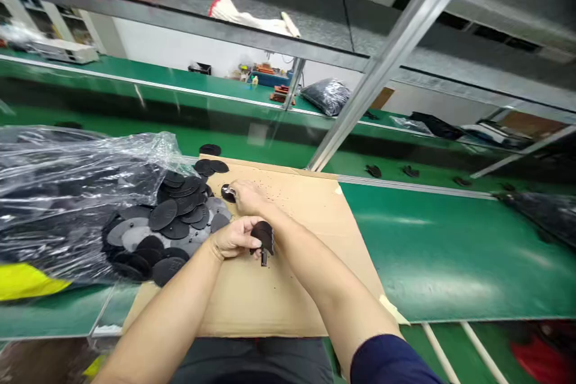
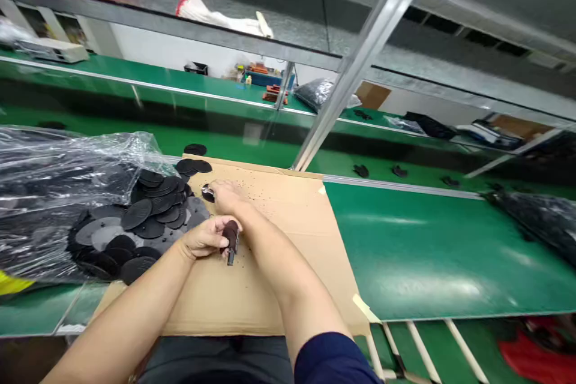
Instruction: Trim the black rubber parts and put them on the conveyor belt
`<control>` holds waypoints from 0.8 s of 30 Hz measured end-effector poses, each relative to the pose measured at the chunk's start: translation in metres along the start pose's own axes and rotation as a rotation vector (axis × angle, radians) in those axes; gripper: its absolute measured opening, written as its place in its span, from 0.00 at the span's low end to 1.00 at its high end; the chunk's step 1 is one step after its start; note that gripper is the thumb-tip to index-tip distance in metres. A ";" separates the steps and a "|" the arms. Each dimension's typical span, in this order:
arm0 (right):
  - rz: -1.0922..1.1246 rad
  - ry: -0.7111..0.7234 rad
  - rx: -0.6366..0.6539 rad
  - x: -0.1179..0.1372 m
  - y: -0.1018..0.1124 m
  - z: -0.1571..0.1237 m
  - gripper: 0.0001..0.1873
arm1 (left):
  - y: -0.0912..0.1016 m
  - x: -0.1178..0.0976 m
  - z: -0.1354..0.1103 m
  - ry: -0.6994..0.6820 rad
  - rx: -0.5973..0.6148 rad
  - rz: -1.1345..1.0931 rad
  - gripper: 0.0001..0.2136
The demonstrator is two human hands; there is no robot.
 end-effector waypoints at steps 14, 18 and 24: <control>0.528 -0.511 -0.649 -0.042 0.033 -0.063 0.10 | 0.025 -0.013 -0.010 -0.146 -0.302 -0.047 0.24; 1.285 -0.553 -0.982 -0.053 0.018 -0.102 0.12 | 0.042 -0.022 -0.011 -0.307 -0.510 -0.242 0.17; 1.964 -0.421 -0.725 -0.029 -0.013 -0.116 0.13 | 0.060 -0.031 -0.022 -0.484 -0.898 -0.230 0.19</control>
Point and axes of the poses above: each hand's wrist, its own z-axis towards the middle knuckle, its own y-axis out of the back of the hand, x = y × z, the point moved 7 cm from there along z, towards the middle knuckle, and after that the axes turned 11 degrees about y, right-handed, at the moved point
